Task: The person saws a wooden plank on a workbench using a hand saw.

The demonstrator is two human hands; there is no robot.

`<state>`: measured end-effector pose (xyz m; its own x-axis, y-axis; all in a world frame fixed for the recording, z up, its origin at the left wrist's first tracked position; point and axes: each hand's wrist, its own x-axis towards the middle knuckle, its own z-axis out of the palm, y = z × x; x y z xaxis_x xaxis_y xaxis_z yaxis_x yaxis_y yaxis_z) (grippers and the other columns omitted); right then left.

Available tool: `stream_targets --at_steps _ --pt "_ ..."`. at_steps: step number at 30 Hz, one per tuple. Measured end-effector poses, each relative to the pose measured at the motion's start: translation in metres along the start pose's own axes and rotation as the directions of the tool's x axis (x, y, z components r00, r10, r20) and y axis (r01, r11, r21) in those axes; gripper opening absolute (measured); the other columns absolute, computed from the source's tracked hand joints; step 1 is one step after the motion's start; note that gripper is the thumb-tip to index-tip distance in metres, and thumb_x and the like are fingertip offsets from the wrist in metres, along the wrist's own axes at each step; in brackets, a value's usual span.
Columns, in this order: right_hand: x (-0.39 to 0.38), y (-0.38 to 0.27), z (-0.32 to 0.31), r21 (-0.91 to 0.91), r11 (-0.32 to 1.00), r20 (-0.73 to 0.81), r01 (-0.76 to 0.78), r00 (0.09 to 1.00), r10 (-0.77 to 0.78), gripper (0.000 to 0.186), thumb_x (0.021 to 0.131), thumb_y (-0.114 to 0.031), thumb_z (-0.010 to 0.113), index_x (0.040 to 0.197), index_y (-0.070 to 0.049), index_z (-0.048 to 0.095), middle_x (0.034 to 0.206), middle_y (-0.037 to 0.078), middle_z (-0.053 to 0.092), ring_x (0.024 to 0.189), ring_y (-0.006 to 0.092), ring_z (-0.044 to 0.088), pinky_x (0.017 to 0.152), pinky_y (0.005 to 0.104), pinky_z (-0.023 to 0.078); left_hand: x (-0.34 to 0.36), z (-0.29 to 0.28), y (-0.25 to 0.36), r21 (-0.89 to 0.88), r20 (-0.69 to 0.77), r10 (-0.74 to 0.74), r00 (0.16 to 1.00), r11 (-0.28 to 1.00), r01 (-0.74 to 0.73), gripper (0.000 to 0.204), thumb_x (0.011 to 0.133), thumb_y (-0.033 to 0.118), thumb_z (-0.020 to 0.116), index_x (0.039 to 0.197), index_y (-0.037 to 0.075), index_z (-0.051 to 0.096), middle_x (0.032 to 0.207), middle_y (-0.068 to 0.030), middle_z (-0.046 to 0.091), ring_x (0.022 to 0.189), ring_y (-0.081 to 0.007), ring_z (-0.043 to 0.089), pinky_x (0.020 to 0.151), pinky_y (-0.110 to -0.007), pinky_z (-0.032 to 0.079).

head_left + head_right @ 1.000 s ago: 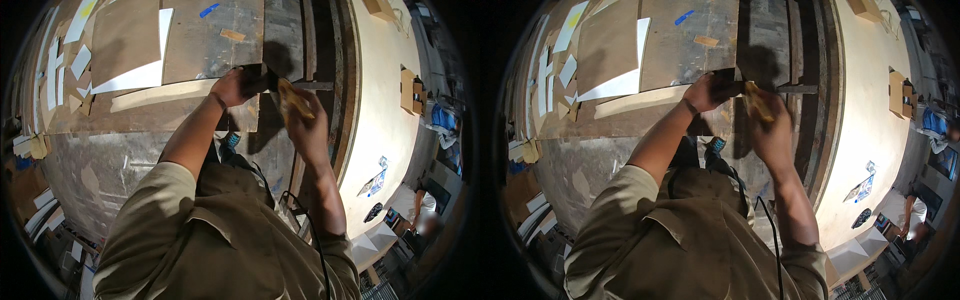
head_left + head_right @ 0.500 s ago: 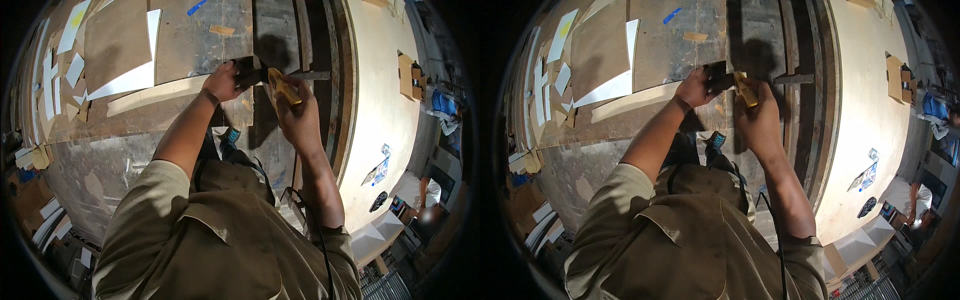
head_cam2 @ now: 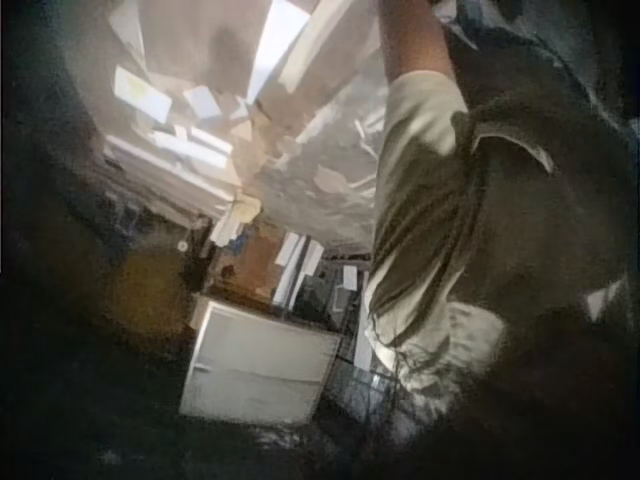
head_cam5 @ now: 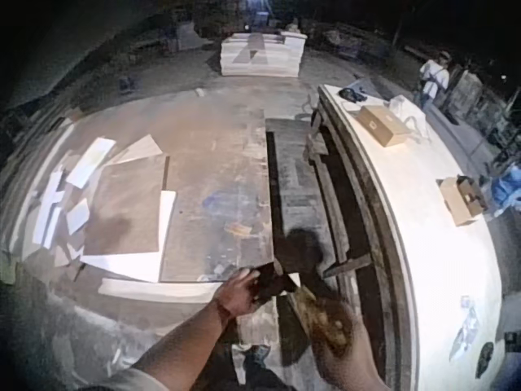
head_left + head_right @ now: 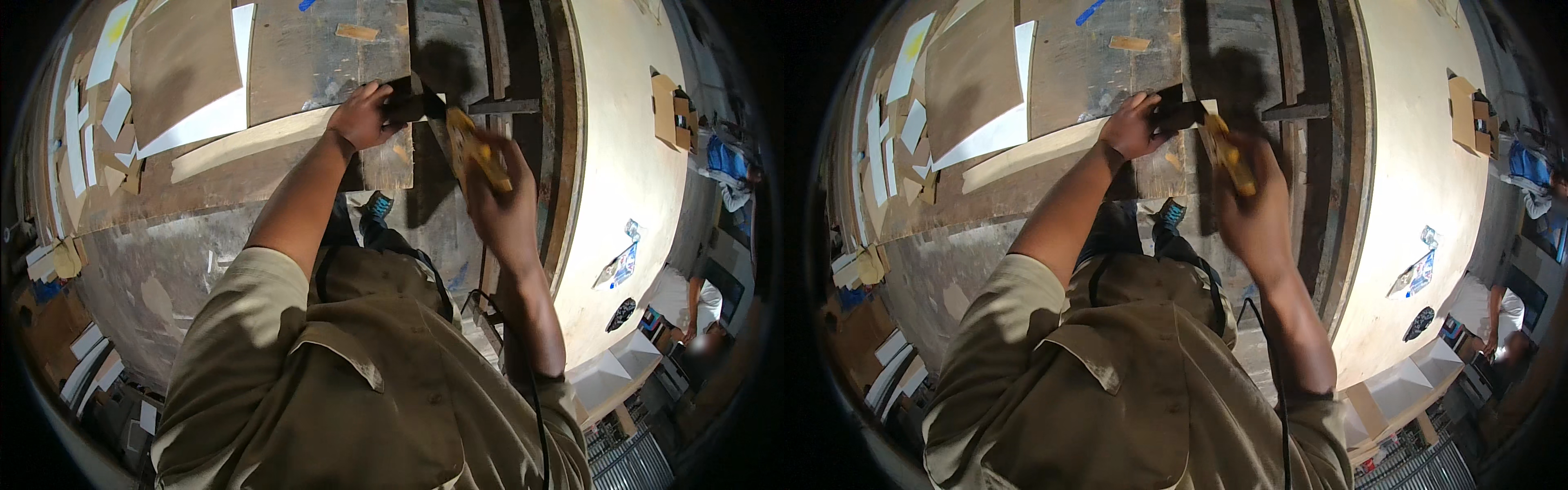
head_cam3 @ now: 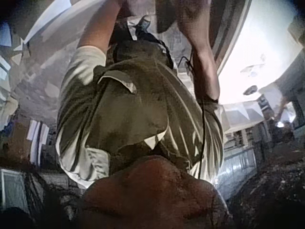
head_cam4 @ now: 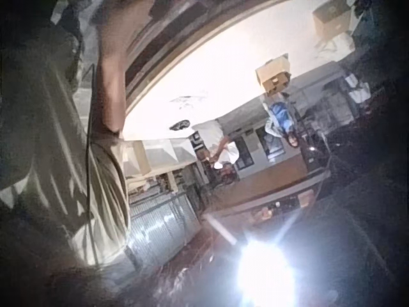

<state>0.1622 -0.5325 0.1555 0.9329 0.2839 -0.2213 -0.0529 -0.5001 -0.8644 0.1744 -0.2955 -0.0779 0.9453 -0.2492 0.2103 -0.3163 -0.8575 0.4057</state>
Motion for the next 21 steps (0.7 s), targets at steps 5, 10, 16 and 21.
stream_targets --at_steps 5,10,16,21 --pt "-0.053 -0.027 -0.014 0.030 0.997 -0.062 0.067 0.996 -0.065 0.035 0.091 -0.002 0.062 0.125 0.003 0.055 0.115 0.025 0.065 0.114 0.0297 0.064 0.093 0.0348 0.049 0.004 -0.023 -0.002 -0.037 0.097 -0.033 0.995 0.999 0.037 0.036 0.081 0.041 0.074 0.102 0.012 0.075 0.126 -0.0082 0.058 0.124 -0.0299 0.048 0.104 -0.042 0.045" --pt "0.020 0.001 0.009 -0.061 0.998 -0.044 0.021 0.999 -0.024 0.035 0.091 0.001 0.059 0.126 0.003 0.054 0.114 0.025 0.065 0.113 0.0320 0.064 0.094 0.0352 0.048 0.003 -0.005 0.014 -0.168 0.066 -0.146 0.987 0.973 0.155 0.035 0.079 0.040 0.076 0.097 0.010 0.074 0.121 -0.0085 0.057 0.119 -0.0294 0.050 0.100 -0.041 0.047" --pt "-0.054 -0.022 -0.002 -0.060 0.997 0.009 0.037 0.999 -0.036 0.034 0.091 0.002 0.058 0.124 0.005 0.054 0.117 0.025 0.063 0.118 0.0299 0.062 0.098 0.0355 0.047 -0.003 -0.019 -0.001 -0.066 0.028 -0.050 0.998 0.996 0.052 0.039 0.079 0.040 0.076 0.100 0.008 0.073 0.119 -0.0094 0.056 0.115 -0.0291 0.051 0.095 -0.040 0.049" --pt "-0.019 0.008 -0.002 -0.100 0.995 -0.011 -0.019 1.000 0.018 0.039 0.090 0.004 0.057 0.129 0.003 0.051 0.122 0.023 0.061 0.123 0.0306 0.058 0.103 0.0365 0.044 0.003 -0.007 0.002 -0.019 0.061 -0.073 0.995 0.997 0.074 0.073 0.070 0.034 0.083 0.133 0.011 0.055 0.129 -0.0125 0.053 0.128 -0.0352 0.047 0.107 -0.044 0.044"
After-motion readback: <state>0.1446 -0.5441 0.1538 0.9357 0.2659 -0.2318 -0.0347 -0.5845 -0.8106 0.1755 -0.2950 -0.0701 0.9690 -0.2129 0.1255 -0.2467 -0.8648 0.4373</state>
